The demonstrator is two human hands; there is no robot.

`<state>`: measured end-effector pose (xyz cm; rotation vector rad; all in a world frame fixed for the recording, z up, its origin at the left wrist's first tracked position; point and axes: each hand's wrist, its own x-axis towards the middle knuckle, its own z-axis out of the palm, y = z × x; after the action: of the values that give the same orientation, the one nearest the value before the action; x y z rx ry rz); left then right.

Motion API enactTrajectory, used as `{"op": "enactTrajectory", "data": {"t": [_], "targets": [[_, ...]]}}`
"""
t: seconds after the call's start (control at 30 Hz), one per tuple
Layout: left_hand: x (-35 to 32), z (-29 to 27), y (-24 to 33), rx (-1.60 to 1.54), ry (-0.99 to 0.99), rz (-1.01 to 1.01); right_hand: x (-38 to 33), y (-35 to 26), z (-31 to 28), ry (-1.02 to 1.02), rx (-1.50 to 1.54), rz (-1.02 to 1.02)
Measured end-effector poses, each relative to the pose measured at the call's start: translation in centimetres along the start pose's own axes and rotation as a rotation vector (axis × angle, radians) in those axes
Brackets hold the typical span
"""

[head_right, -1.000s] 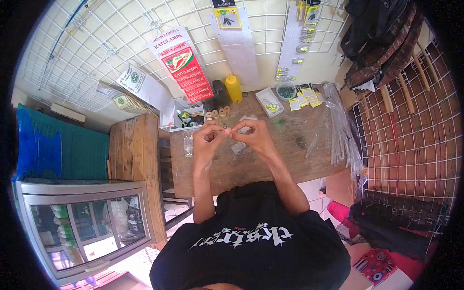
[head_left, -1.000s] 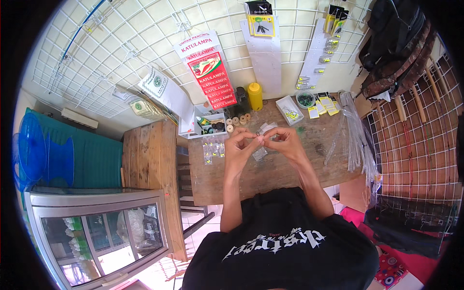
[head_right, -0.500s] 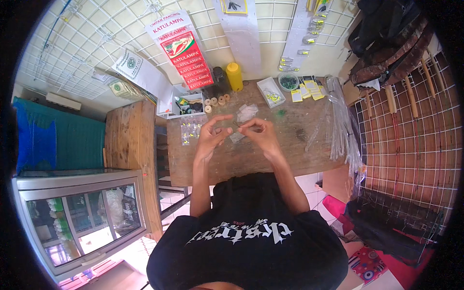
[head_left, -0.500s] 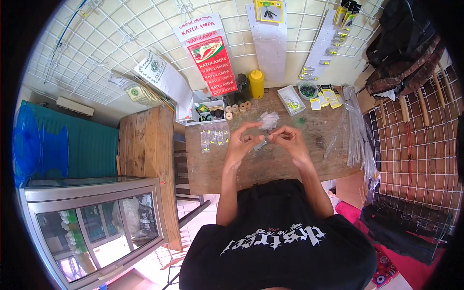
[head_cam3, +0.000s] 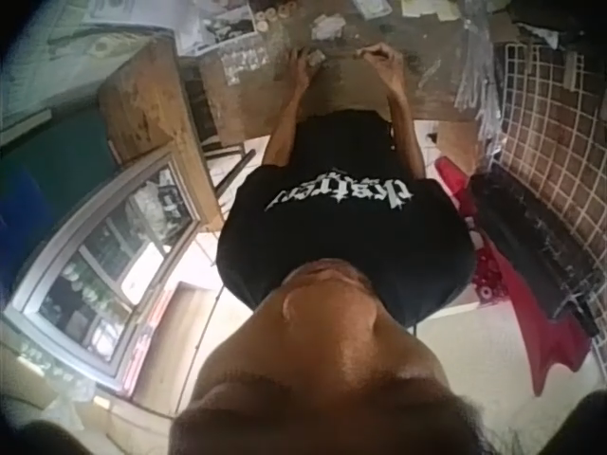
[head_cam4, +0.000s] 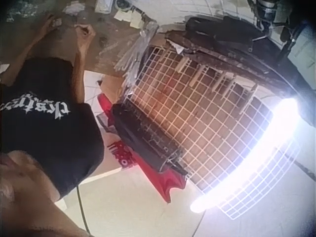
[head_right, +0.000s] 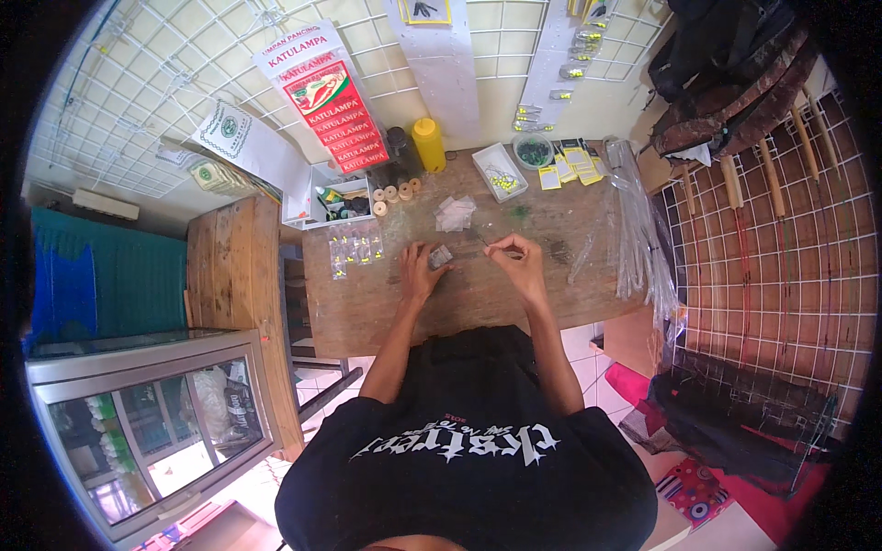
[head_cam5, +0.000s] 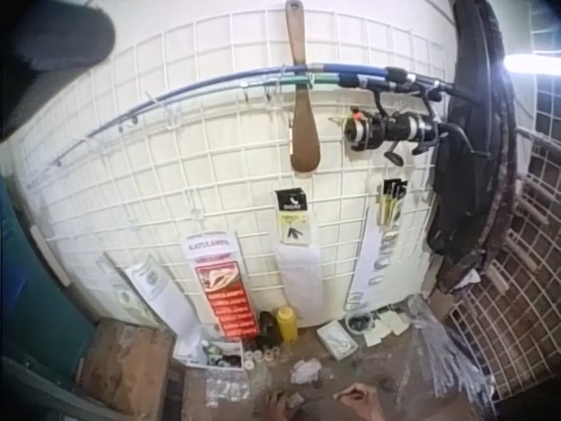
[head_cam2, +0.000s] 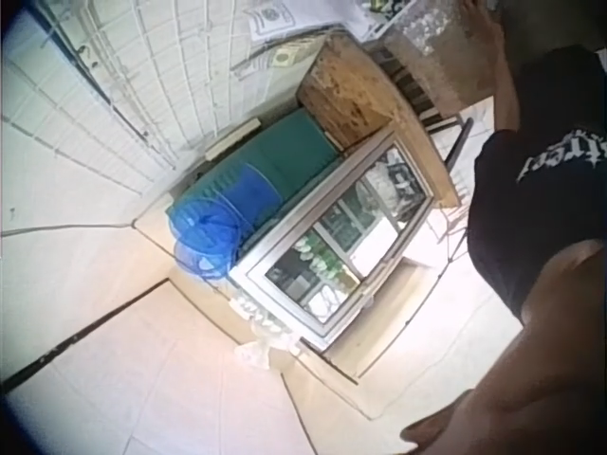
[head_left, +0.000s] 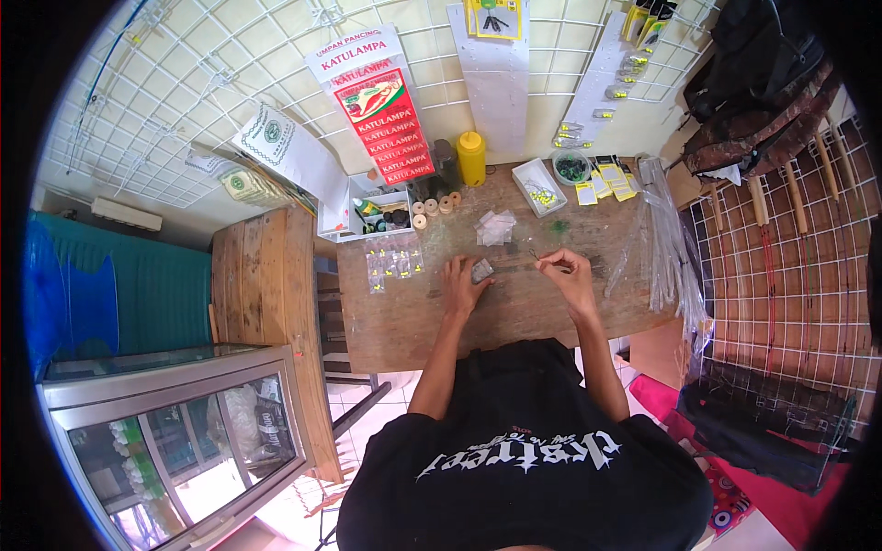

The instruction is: Assemble small fishing floats and tackle components into a rig.

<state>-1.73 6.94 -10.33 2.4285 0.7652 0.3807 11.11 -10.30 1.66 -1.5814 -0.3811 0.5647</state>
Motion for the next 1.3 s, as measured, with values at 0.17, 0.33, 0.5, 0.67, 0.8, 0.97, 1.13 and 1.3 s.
{"op": "enactTrajectory", "data": {"t": [0.17,0.33,0.5,0.67,0.8,0.97,1.13,1.3], "targets": [[0.2,0.2,0.0,0.047,0.046,0.068,-0.2,1.2,-0.7,0.022,0.014,0.008],[0.2,0.5,-0.8,0.029,0.039,0.127,-0.3,1.5,-0.8,-0.018,-0.013,0.041],[0.3,0.5,-0.6,-0.014,0.108,0.175,-0.3,1.3,-0.7,0.005,-0.02,0.087],[0.9,0.3,-0.2,-0.433,-0.235,-0.194,-0.2,2.6,-0.8,-0.057,0.038,0.094],[0.7,0.0,-0.8,-0.728,-0.167,-0.213,-0.3,3.4,0.5,-0.135,0.051,0.111],[0.6,-3.6,3.3,-1.572,-0.133,-0.471,-0.3,2.5,1.1,-0.153,0.151,0.092],[0.6,-5.9,5.2,-1.683,-0.126,-0.399,0.0,1.5,1.4,-0.144,0.142,0.072],[0.5,-6.7,6.1,-1.743,-0.146,-0.345,-0.2,-0.4,1.8,-0.181,0.099,0.073]]}}
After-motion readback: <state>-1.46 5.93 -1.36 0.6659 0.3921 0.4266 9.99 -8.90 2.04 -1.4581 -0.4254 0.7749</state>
